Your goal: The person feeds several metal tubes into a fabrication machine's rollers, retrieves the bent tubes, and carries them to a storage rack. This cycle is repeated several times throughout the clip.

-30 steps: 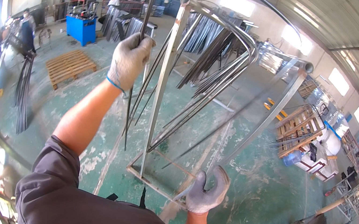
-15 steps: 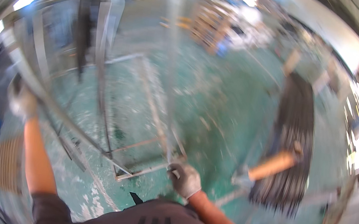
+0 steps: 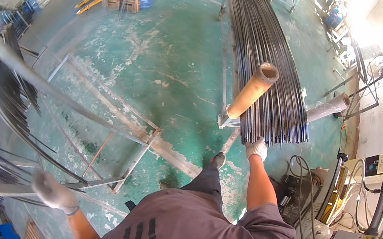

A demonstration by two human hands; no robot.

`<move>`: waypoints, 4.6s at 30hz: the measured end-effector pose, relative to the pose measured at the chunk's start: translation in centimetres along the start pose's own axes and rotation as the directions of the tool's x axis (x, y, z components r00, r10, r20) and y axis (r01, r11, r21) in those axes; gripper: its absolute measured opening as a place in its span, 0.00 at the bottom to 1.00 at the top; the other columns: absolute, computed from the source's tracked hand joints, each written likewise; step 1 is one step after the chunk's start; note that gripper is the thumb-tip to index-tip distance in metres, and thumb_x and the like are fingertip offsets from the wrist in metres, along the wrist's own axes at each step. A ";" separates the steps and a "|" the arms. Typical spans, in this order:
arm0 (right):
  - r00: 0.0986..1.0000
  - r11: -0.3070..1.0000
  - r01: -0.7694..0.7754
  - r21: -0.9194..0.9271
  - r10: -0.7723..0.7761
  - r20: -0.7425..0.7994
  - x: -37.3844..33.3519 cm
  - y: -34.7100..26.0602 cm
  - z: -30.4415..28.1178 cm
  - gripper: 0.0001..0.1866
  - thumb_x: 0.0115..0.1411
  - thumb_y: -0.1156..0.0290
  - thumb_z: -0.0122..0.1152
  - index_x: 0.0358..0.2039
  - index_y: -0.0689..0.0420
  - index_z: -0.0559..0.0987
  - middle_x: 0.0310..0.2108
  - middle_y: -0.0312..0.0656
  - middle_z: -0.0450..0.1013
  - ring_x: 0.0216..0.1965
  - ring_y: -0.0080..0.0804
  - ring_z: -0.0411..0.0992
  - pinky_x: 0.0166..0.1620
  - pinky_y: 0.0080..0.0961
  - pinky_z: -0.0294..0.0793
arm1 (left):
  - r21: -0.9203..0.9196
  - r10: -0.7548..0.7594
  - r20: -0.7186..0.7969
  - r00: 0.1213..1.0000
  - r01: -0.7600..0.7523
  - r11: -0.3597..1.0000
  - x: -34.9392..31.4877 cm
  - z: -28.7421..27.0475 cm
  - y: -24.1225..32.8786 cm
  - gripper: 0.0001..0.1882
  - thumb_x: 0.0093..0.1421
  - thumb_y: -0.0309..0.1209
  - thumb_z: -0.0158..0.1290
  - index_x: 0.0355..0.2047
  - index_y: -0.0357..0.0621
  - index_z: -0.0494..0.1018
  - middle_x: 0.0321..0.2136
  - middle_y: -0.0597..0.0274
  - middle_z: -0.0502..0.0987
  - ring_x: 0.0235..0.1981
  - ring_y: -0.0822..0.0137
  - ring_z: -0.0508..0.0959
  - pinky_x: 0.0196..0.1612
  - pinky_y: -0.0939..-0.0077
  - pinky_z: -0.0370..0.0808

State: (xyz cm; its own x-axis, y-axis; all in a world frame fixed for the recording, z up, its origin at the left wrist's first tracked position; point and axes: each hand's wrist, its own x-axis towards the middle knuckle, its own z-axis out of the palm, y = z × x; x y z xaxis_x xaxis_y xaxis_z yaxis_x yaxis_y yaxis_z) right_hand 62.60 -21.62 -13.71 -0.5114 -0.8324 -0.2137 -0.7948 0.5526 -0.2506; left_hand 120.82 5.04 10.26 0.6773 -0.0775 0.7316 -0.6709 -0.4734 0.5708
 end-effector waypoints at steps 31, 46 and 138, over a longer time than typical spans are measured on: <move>0.991 0.995 -0.033 -0.089 0.044 0.123 25.4 3.3 2.4 0.12 0.63 0.66 0.60 0.45 0.58 0.78 0.47 0.50 0.79 0.51 0.46 0.79 0.50 0.40 0.84 | -0.863 0.871 0.492 0.001 0.132 0.487 -29.3 25.2 57.2 0.13 0.57 0.13 0.58 0.41 0.39 0.77 0.42 0.50 0.83 0.43 0.53 0.83 0.47 0.64 0.79; 0.866 0.868 -0.162 0.470 -0.103 0.489 25.9 6.1 -0.2 0.41 0.53 0.58 0.79 0.59 0.75 0.77 0.52 0.61 0.81 0.55 0.49 0.80 0.59 0.35 0.77 | -0.844 0.872 0.489 0.020 0.264 0.467 -27.8 26.4 52.8 0.11 0.56 0.14 0.60 0.38 0.40 0.78 0.41 0.54 0.84 0.45 0.53 0.83 0.51 0.61 0.80; -0.432 0.170 0.686 0.707 0.878 0.208 -35.1 64.5 -23.8 0.18 0.63 0.75 0.64 0.53 0.61 0.79 0.49 0.42 0.80 0.49 0.35 0.79 0.52 0.32 0.77 | 0.313 0.298 -0.301 -0.906 0.201 0.928 -87.2 -26.7 75.5 0.12 0.74 0.32 0.52 0.45 0.34 0.77 0.44 0.47 0.82 0.49 0.50 0.81 0.60 0.54 0.78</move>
State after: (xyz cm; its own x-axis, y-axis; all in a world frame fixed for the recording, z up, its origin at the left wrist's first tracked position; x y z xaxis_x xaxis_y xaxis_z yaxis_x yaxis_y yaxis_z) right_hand 21.55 42.27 0.14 -0.4088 0.8530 -0.3244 -0.2545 -0.4479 -0.8571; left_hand 3.07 -0.53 -0.47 -0.9044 0.1934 -0.3804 -0.3918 -0.7298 0.5603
